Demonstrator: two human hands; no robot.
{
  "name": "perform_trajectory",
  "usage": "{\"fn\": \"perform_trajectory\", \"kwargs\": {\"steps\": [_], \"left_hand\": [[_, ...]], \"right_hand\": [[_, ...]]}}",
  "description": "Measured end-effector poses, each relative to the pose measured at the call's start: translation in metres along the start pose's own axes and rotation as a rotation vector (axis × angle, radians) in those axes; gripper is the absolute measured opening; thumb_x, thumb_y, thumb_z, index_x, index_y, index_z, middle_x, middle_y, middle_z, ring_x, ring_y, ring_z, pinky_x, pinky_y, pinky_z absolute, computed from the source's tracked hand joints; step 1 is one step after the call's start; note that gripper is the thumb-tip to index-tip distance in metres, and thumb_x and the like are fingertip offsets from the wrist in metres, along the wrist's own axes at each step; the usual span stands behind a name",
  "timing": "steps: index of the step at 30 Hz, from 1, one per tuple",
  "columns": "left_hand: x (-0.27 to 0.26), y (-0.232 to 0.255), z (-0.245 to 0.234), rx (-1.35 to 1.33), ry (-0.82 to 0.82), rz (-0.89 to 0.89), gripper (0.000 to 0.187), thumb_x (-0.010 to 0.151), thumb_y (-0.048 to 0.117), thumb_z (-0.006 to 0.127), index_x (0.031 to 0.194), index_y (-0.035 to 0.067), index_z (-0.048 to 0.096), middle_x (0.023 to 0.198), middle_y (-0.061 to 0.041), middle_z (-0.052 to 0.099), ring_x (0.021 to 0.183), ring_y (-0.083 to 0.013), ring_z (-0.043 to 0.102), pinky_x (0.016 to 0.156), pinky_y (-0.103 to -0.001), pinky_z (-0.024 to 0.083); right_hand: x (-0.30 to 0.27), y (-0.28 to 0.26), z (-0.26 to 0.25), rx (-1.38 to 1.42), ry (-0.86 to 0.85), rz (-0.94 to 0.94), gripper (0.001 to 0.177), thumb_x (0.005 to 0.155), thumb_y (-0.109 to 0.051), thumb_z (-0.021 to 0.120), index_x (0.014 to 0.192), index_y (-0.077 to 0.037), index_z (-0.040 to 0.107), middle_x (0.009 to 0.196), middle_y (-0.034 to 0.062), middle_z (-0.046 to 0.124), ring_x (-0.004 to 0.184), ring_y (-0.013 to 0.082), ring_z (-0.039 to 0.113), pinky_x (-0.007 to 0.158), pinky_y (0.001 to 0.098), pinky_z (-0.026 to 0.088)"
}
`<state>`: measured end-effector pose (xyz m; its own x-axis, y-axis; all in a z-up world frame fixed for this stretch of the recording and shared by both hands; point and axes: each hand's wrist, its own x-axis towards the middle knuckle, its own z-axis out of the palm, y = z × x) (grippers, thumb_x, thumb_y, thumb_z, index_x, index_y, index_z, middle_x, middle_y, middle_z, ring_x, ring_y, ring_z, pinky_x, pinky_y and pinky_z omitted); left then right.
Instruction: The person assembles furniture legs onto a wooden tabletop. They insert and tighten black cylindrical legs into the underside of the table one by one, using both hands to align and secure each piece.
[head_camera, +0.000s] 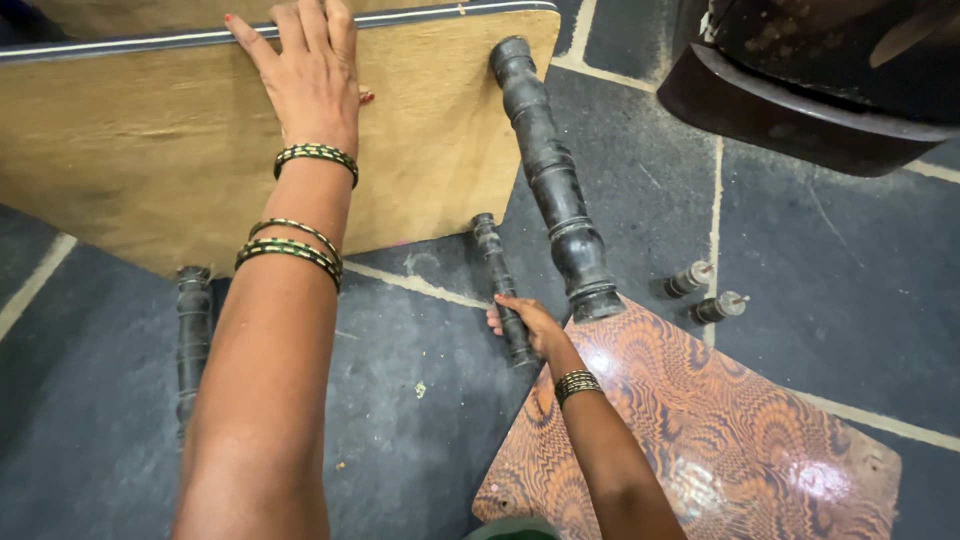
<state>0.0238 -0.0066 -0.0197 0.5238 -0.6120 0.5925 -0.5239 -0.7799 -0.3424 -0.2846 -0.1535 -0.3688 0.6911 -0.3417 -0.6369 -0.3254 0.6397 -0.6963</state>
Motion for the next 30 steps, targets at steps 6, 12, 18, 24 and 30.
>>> {"fn": "perform_trajectory", "kwargs": {"steps": [6,12,18,24,30], "left_hand": [[-0.001,-0.002,0.001,0.011,0.029,0.023,0.109,0.076,0.063,0.078,0.159,0.009,0.034,0.151,-0.016,0.045,0.142,-0.0372,0.037,0.109,-0.076,0.024],[0.002,0.001,0.002,0.028,0.028,0.028,0.107,0.080,0.062,0.076,0.161,0.009,0.033,0.152,-0.017,0.045,0.142,-0.0369,0.036,0.109,-0.076,0.024],[0.001,0.000,0.004,0.021,0.001,0.021,0.106,0.078,0.063,0.076,0.160,0.010,0.033,0.154,-0.016,0.044,0.142,-0.0387,0.035,0.110,-0.077,0.023],[-0.001,0.000,0.002,-0.011,0.017,0.005,0.103,0.076,0.059,0.082,0.154,0.007,0.038,0.139,-0.014,0.050,0.131,-0.0355,0.044,0.113,-0.074,0.024],[-0.002,0.000,0.003,0.015,0.049,0.000,0.101,0.071,0.059,0.083,0.148,0.009,0.040,0.130,-0.013,0.051,0.127,-0.0340,0.046,0.112,-0.072,0.025]], "right_hand": [[0.004,-0.001,0.010,-0.153,0.017,0.011,0.029,0.086,-0.021,0.080,0.104,-0.001,0.070,0.072,0.0050,0.064,0.054,0.0144,0.060,0.049,0.0314,0.054],[0.009,0.004,0.015,-0.237,0.109,-0.062,0.024,0.083,-0.017,0.078,0.097,0.001,0.070,0.067,0.0058,0.064,0.049,0.0161,0.059,0.044,0.0331,0.051],[0.003,0.007,0.029,-0.587,0.411,-0.168,0.035,0.079,-0.025,0.080,0.090,0.007,0.069,0.065,0.0078,0.069,0.053,0.0182,0.067,0.048,0.0356,0.054],[-0.005,0.002,0.037,-0.949,0.544,-0.191,0.044,0.082,-0.044,0.080,0.093,-0.002,0.072,0.068,0.0079,0.073,0.057,0.0186,0.072,0.058,0.0306,0.053],[-0.001,-0.026,0.024,-0.059,0.052,0.036,0.045,0.084,-0.056,0.069,0.098,-0.013,0.063,0.073,0.0088,0.071,0.054,0.0197,0.068,0.051,0.0366,0.057]]}}
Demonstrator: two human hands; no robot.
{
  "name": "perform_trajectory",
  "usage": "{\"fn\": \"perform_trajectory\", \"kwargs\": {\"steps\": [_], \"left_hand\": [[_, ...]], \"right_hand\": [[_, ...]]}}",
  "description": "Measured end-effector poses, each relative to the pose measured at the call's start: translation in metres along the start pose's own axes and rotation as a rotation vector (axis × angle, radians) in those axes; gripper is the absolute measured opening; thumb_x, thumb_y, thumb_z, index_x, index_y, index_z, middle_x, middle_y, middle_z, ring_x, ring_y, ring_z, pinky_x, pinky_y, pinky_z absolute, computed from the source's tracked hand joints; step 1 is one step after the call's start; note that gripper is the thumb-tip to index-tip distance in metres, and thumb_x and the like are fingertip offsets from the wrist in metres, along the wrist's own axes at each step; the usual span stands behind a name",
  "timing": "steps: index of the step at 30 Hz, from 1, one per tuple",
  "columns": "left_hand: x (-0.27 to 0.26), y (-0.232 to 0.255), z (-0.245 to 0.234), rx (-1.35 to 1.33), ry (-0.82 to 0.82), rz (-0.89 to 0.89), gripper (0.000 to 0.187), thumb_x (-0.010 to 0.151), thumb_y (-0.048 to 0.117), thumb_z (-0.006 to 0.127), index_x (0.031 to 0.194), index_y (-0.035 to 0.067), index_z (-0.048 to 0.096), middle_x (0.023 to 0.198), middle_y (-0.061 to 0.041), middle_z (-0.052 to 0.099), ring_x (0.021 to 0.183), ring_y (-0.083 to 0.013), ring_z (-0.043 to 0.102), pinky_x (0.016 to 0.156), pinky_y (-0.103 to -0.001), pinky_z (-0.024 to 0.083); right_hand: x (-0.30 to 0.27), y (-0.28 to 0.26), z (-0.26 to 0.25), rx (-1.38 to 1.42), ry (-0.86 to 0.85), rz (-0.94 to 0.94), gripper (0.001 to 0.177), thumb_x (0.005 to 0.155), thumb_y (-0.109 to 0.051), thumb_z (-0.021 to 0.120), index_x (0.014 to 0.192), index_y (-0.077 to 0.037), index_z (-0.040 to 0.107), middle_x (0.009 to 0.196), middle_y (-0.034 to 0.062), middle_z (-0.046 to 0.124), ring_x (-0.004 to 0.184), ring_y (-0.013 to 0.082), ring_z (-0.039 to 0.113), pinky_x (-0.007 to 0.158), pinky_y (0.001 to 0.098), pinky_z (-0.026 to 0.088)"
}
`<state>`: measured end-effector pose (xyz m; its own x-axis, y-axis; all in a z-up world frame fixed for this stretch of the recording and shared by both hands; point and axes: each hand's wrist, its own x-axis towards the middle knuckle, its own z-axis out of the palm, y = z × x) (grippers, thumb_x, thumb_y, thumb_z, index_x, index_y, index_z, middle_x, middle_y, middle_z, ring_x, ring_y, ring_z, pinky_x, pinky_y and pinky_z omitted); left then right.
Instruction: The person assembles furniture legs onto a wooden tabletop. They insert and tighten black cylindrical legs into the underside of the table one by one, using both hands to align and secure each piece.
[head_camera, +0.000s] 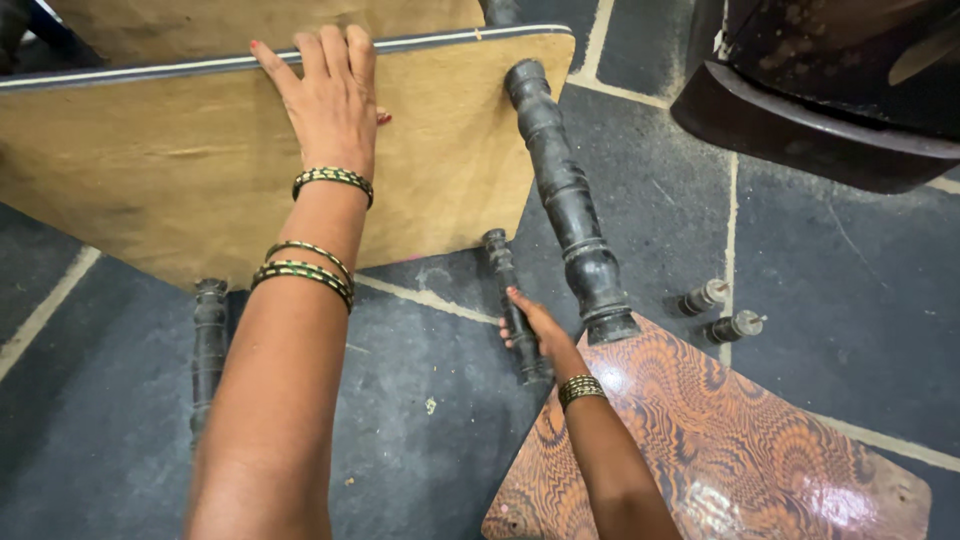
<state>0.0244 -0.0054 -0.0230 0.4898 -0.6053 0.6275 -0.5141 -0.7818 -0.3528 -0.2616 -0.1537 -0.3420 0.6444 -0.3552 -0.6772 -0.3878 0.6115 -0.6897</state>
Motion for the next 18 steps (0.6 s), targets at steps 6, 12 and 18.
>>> {"fn": "perform_trajectory", "kwargs": {"steps": [6,12,18], "left_hand": [[0.003,0.000,-0.001,-0.054,0.014,-0.013,0.102,0.069,0.060,0.083,0.146,0.010,0.039,0.130,-0.011,0.050,0.126,-0.0338,0.046,0.111,-0.073,0.025],[0.000,0.001,0.001,-0.029,0.021,-0.012,0.100,0.072,0.058,0.084,0.147,0.009,0.039,0.128,-0.011,0.050,0.128,-0.0334,0.046,0.113,-0.073,0.025],[0.001,-0.001,-0.003,-0.023,-0.002,-0.006,0.101,0.070,0.059,0.084,0.146,0.009,0.039,0.125,-0.010,0.050,0.125,-0.0325,0.046,0.111,-0.073,0.026]], "right_hand": [[0.019,-0.003,-0.001,-0.016,-0.083,-0.021,0.049,0.087,-0.053,0.074,0.098,-0.006,0.064,0.065,0.0043,0.064,0.046,0.0157,0.060,0.045,0.0331,0.054],[0.030,0.010,-0.003,-0.059,-0.030,-0.104,0.048,0.087,-0.052,0.076,0.098,-0.007,0.062,0.066,0.0044,0.063,0.046,0.0139,0.057,0.043,0.0311,0.051],[0.028,0.030,0.032,-1.079,0.836,-0.512,0.068,0.085,-0.063,0.077,0.102,0.001,0.063,0.083,0.0267,0.071,0.077,0.0465,0.068,0.068,0.0528,0.055]]}}
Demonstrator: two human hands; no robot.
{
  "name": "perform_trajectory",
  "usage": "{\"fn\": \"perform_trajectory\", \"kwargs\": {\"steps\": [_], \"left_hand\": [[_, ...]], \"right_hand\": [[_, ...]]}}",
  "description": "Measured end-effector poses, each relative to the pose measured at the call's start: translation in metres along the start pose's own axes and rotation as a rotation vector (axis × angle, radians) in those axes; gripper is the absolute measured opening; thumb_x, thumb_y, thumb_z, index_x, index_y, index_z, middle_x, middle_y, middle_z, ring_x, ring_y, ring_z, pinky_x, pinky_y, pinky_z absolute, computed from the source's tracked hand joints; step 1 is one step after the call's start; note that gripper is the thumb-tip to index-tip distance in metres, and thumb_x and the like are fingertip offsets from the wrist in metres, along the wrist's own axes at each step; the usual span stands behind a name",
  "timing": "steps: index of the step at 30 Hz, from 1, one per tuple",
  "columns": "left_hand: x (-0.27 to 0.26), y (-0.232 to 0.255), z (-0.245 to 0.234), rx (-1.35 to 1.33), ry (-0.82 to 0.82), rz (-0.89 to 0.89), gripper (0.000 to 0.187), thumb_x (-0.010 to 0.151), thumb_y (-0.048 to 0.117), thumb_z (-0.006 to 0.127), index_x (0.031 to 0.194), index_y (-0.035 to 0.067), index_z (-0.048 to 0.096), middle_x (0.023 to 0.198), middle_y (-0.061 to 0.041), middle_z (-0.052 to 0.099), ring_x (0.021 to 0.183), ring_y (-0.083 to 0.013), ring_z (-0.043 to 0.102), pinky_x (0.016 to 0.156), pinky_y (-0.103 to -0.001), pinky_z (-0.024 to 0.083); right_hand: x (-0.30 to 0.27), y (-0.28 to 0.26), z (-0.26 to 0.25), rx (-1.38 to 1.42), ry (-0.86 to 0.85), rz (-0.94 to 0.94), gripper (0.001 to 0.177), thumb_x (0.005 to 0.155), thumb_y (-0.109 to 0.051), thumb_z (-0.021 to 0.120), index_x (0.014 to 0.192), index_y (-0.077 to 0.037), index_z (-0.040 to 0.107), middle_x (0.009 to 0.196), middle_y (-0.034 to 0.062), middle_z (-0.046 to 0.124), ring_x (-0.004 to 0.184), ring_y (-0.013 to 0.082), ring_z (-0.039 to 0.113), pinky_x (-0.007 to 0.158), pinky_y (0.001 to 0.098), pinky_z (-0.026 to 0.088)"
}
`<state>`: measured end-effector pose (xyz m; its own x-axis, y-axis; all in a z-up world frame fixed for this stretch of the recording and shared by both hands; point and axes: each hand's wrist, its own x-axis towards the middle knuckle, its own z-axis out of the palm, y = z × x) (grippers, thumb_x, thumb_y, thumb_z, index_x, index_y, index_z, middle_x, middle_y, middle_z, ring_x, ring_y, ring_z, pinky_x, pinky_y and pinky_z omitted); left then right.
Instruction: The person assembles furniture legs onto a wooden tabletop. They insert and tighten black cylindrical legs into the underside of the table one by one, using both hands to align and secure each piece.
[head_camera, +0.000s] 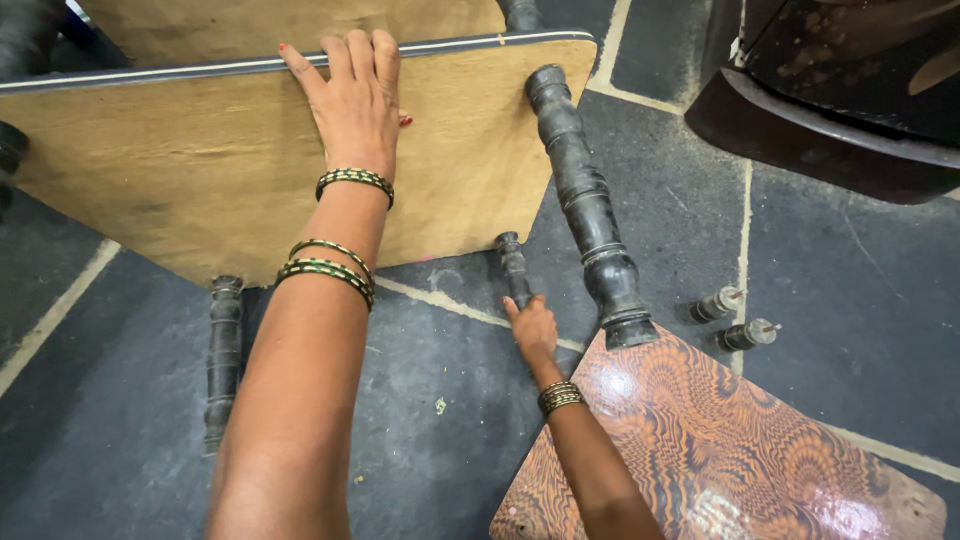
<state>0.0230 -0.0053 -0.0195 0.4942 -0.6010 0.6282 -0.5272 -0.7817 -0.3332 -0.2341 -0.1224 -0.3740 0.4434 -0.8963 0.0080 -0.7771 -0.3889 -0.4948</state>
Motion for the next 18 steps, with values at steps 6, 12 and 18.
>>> {"fn": "perform_trajectory", "kwargs": {"steps": [6,12,18], "left_hand": [[0.001,-0.001,-0.004,-0.017,-0.018,0.001,0.101,0.070,0.061,0.083,0.145,0.009,0.039,0.125,-0.010,0.050,0.124,-0.0327,0.047,0.111,-0.072,0.026],[-0.001,0.000,-0.004,0.003,0.023,0.001,0.098,0.070,0.059,0.083,0.144,0.011,0.040,0.125,-0.010,0.051,0.124,-0.0314,0.048,0.111,-0.072,0.027],[-0.002,-0.001,-0.008,0.006,-0.008,0.004,0.098,0.074,0.059,0.081,0.147,0.010,0.040,0.125,-0.009,0.051,0.125,-0.0317,0.047,0.112,-0.072,0.027]], "right_hand": [[0.013,0.012,-0.018,0.206,-0.358,-0.003,0.074,0.088,-0.067,0.068,0.110,0.004,0.060,0.082,0.0262,0.077,0.083,0.0367,0.078,0.078,0.0464,0.058],[0.033,0.028,-0.025,1.197,-0.830,0.536,0.044,0.090,-0.049,0.060,0.113,-0.011,0.059,0.087,0.0132,0.076,0.068,0.0219,0.076,0.058,0.0370,0.063],[0.029,0.022,-0.018,1.138,-0.880,0.292,0.043,0.099,-0.043,0.076,0.109,-0.004,0.062,0.082,0.0110,0.066,0.060,0.0224,0.062,0.051,0.0385,0.055]]}}
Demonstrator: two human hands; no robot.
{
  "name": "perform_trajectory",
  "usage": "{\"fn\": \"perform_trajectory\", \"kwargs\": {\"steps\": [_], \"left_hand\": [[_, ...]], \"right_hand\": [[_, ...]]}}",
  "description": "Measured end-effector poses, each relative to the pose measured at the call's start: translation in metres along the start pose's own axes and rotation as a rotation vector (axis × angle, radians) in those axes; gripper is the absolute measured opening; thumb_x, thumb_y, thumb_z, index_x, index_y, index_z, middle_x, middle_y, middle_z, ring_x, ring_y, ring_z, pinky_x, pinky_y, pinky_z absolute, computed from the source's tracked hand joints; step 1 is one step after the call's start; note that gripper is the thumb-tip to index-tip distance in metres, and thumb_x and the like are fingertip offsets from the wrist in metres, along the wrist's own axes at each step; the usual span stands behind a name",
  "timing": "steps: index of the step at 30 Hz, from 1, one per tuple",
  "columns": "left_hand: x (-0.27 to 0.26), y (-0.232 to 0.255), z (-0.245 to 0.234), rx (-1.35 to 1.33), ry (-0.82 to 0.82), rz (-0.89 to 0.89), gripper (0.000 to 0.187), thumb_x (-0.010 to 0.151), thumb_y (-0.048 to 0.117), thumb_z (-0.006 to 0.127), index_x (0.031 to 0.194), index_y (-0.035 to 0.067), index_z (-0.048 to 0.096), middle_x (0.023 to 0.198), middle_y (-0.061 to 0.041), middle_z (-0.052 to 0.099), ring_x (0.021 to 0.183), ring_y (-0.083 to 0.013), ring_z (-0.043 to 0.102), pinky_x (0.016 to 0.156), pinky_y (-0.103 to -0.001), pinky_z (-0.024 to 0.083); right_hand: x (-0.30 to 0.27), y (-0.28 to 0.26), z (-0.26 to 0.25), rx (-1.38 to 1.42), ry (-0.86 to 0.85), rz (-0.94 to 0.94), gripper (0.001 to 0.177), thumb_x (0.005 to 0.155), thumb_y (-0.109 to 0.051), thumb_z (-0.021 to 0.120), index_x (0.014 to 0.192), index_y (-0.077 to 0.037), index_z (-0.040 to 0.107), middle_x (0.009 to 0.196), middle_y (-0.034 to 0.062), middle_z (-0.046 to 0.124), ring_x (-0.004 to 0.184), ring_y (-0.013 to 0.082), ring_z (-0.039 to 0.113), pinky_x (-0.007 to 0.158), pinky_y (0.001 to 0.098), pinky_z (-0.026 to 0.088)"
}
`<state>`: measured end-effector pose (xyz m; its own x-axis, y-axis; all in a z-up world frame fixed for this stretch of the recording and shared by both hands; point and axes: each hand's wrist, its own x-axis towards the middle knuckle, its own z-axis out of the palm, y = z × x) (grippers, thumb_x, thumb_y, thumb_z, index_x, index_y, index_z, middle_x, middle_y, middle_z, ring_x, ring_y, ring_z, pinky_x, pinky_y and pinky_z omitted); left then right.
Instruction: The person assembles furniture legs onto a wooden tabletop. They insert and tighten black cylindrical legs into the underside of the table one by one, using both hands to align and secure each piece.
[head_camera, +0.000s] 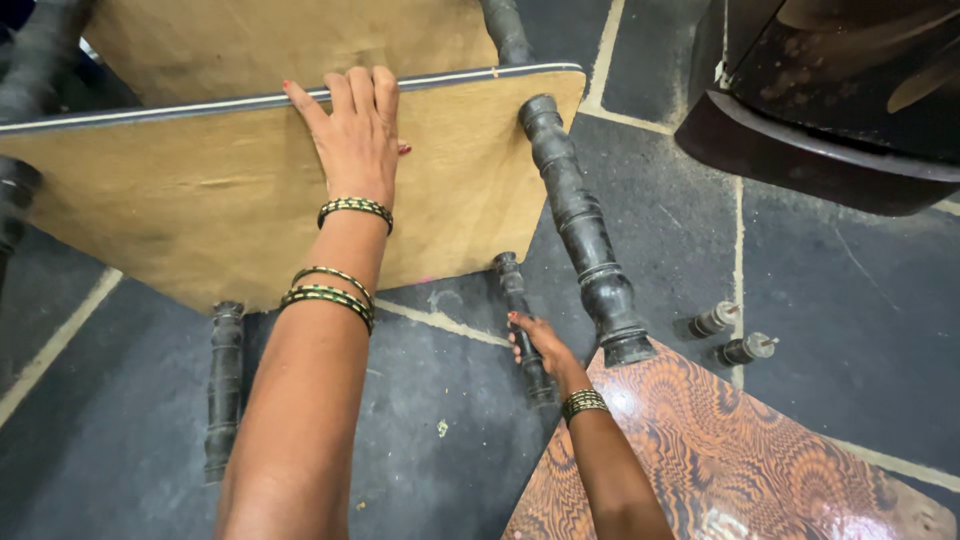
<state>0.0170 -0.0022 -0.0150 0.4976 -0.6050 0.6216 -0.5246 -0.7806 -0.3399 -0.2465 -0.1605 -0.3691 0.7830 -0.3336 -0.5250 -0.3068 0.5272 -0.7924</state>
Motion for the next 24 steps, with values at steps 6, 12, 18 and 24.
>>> {"fn": "perform_trajectory", "kwargs": {"steps": [6,12,18,24], "left_hand": [[0.003,0.000,-0.004,-0.004,-0.018,-0.004,0.097,0.072,0.059,0.080,0.145,0.011,0.039,0.124,-0.009,0.050,0.126,-0.0315,0.046,0.110,-0.071,0.028],[0.003,0.001,-0.004,0.010,-0.026,-0.015,0.098,0.071,0.060,0.080,0.145,0.012,0.039,0.126,-0.009,0.050,0.125,-0.0311,0.047,0.110,-0.071,0.028],[0.004,-0.001,0.000,-0.017,-0.030,-0.004,0.100,0.070,0.060,0.081,0.145,0.010,0.038,0.126,-0.010,0.050,0.124,-0.0311,0.047,0.110,-0.072,0.027],[0.002,0.000,0.000,-0.022,-0.010,0.000,0.100,0.070,0.060,0.082,0.144,0.009,0.038,0.125,-0.010,0.050,0.124,-0.0317,0.047,0.110,-0.073,0.027]], "right_hand": [[-0.015,0.010,0.049,-1.103,0.775,-0.196,0.056,0.091,-0.048,0.070,0.116,-0.001,0.051,0.099,0.0277,0.072,0.097,0.0486,0.068,0.084,0.0554,0.053],[0.001,0.013,0.009,-0.747,0.517,-0.127,0.056,0.097,-0.053,0.059,0.126,-0.006,0.053,0.102,0.0230,0.073,0.092,0.0391,0.069,0.075,0.0511,0.055],[0.017,0.023,-0.039,0.077,0.063,0.071,0.052,0.090,-0.044,0.064,0.121,-0.004,0.055,0.097,0.0143,0.075,0.076,0.0246,0.074,0.059,0.0421,0.061],[0.030,0.041,-0.019,-0.931,0.742,-0.588,0.068,0.060,-0.031,0.095,0.102,0.002,0.054,0.081,0.0128,0.064,0.066,0.0207,0.061,0.057,0.0354,0.050]]}}
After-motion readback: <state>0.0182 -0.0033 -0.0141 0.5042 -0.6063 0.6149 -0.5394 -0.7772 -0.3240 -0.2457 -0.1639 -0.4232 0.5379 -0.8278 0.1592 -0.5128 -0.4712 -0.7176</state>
